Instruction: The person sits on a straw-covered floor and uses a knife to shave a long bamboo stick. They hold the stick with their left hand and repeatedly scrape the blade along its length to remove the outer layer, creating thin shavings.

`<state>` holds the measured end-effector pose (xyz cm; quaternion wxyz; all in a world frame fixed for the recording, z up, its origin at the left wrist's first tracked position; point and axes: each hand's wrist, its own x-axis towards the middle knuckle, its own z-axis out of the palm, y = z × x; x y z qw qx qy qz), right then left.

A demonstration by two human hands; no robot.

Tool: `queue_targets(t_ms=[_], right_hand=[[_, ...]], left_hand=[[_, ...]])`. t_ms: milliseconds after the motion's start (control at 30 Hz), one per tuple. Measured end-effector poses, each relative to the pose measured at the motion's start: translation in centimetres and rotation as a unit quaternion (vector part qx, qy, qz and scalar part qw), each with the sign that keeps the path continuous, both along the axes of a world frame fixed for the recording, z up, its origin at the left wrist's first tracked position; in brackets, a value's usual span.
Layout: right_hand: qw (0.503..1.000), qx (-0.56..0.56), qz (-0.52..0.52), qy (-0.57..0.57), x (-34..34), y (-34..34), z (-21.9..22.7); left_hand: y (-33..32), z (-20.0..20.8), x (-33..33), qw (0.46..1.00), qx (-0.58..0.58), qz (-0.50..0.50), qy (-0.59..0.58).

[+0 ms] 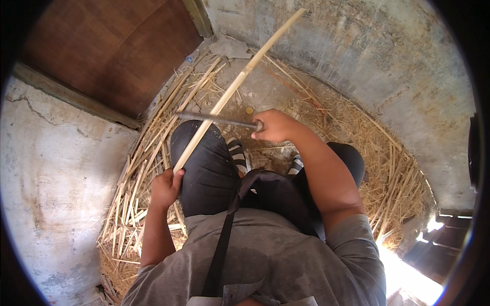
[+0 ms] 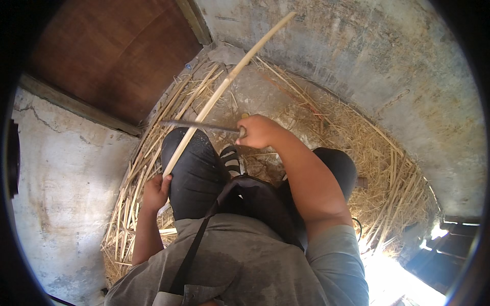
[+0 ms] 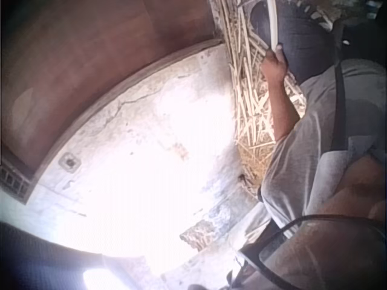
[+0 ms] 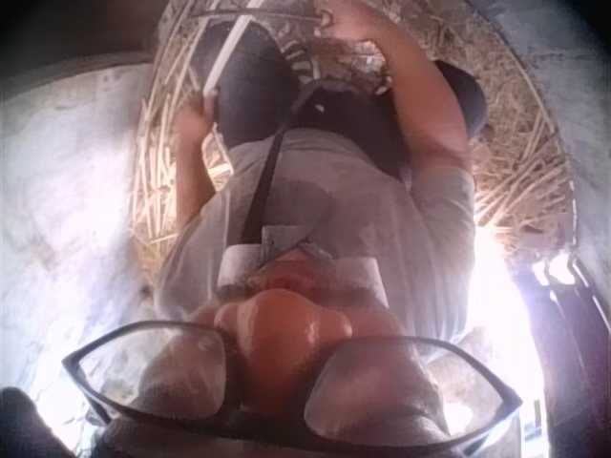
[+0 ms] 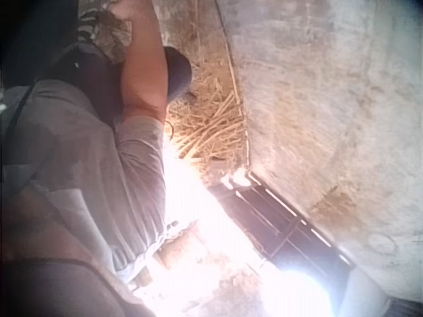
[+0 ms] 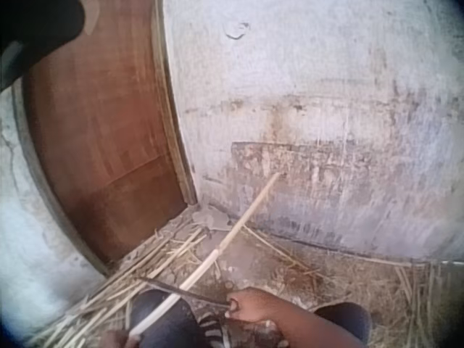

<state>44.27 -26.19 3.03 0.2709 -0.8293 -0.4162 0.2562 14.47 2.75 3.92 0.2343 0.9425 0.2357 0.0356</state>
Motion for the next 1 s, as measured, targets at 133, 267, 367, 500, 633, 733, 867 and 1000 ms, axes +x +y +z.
queue_targets(t_ms=[133,267,367,500,633,733,867,1000], right_hand=[[0.991,0.004,-0.135,-0.008,2.2,-1.9,0.2],[0.973,0.022,-0.229,-0.004,3.0,-2.8,-0.1],[0.975,0.037,-0.220,0.005,2.7,-2.6,-0.2],[0.973,0.060,-0.220,0.029,2.3,-1.9,-0.1],[0.976,0.060,-0.205,0.034,2.8,-2.2,-0.4],[0.977,0.064,-0.203,0.004,2.8,-2.4,-0.3],[0.975,0.048,-0.213,0.034,2.5,-2.3,0.8],[0.975,0.057,-0.212,0.023,3.1,-2.3,-0.8]], left_hand=[[-0.2,0.1,0.1,1.000,0.005,0.004,0.007],[-0.3,0.6,0.3,1.000,0.012,0.005,0.019],[-0.5,0.8,0.4,1.000,0.010,0.007,0.022],[-0.7,0.9,0.3,1.000,0.005,0.008,0.019],[-0.4,0.4,0.2,1.000,0.012,0.001,0.008],[-0.2,0.1,0.2,1.000,0.011,-0.001,0.007],[-0.3,0.1,0.2,1.000,0.000,0.003,0.004],[-0.3,0.1,0.2,1.000,-0.001,0.006,0.005]])
